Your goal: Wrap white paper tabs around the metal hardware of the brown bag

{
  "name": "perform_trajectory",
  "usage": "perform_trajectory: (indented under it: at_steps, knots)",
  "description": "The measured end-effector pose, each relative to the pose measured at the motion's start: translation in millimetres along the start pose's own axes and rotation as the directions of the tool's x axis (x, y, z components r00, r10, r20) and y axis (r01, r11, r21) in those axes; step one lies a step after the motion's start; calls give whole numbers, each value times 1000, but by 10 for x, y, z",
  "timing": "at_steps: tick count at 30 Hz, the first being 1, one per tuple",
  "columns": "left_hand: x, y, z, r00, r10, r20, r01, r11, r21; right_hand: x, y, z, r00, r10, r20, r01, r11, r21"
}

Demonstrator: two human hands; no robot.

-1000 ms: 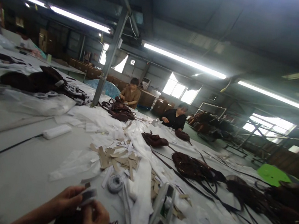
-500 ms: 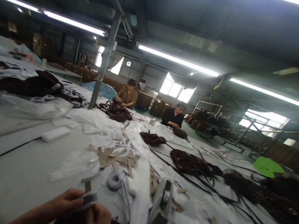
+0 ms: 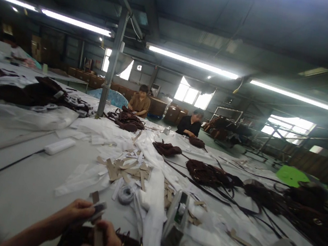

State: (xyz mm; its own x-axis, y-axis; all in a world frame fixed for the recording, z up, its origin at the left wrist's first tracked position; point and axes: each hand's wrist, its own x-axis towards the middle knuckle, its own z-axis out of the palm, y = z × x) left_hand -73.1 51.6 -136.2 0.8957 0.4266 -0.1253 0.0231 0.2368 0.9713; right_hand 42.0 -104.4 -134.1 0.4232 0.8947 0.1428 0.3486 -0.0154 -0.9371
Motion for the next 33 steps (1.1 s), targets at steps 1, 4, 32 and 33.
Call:
perform_trajectory:
  at_steps: [1, 4, 32, 33]
  knots:
    - [0, 7, -2, 1000, -3, 7, 3, 1000, 10, -26, -19, -25, 999, -9, 37, 10, 1000, -27]
    - [3, 28, 1, 998, -32, 61, 28, 997, 67, -78, -43, -85, 996, -73, 42, 78, 988, -135]
    - [-171, 353, 317, 939, -79, 334, -114, 847, 520, 147, -38, -305, 982, 191, 8, -190, 968, 163]
    - [-169, 339, 337, 948, -55, 314, -127, 837, 532, 146, -30, -308, 980, 196, -12, -192, 970, 152]
